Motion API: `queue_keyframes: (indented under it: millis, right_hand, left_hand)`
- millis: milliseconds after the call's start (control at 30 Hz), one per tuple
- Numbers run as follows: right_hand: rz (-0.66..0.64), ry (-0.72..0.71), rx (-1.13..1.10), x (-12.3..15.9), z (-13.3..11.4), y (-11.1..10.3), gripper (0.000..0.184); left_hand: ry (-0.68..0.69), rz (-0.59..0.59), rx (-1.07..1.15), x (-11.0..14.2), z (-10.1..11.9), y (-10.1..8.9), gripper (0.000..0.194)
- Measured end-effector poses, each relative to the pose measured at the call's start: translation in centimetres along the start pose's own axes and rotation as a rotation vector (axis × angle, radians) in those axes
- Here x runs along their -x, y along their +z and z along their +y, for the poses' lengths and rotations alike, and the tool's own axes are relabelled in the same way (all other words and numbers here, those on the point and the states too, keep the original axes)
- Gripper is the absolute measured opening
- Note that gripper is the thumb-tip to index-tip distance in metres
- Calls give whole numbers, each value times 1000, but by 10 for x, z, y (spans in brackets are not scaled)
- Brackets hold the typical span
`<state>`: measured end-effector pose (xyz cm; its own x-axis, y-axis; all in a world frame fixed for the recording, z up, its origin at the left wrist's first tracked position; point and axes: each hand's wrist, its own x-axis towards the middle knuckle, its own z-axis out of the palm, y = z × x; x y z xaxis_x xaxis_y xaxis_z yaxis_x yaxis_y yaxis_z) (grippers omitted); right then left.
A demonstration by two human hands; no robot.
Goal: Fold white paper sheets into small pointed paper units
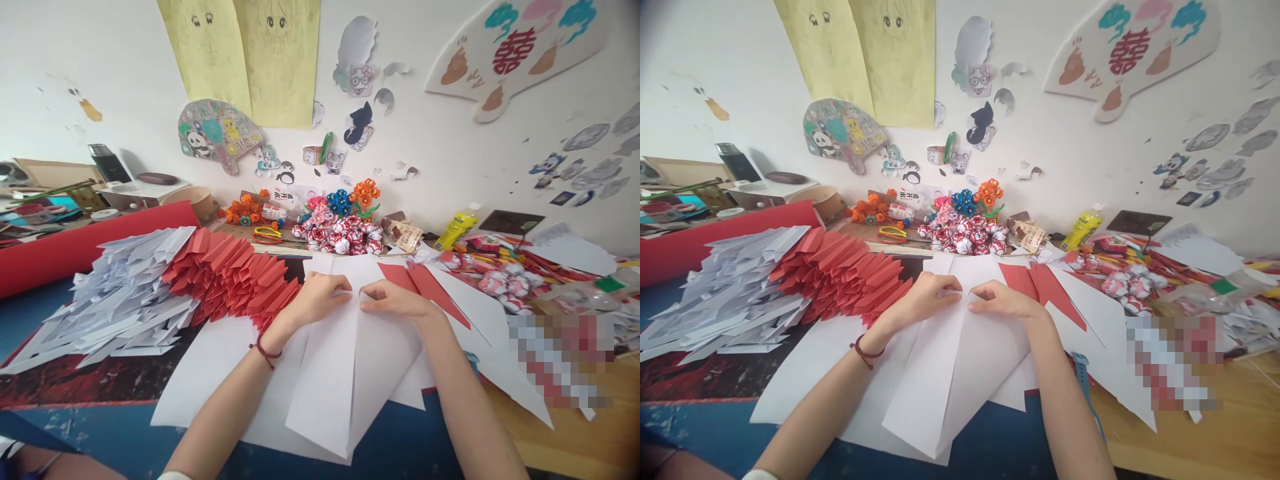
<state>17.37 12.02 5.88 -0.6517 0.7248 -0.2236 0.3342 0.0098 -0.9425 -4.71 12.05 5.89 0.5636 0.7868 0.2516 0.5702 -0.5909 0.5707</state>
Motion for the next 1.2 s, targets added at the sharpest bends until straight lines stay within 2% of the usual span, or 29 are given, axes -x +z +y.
queue_keyframes:
  millis: [233, 667, 1000, 1200]
  right_hand:
    - [109, -28, -68, 5, 7, 0, 40]
    - [122, -21, -68, 5, 9, 4, 37]
    - [12, -35, -84, 3, 10, 7, 46]
    - [64, -34, -57, 0, 13, 9, 46]
  left_hand:
    - [60, 20, 172, 0, 2, 0, 16]
    - [21, 41, 96, -2, 1, 4, 18]
    - [23, 71, 58, -1, 0, 5, 17]
    - [23, 92, 66, -1, 0, 4, 17]
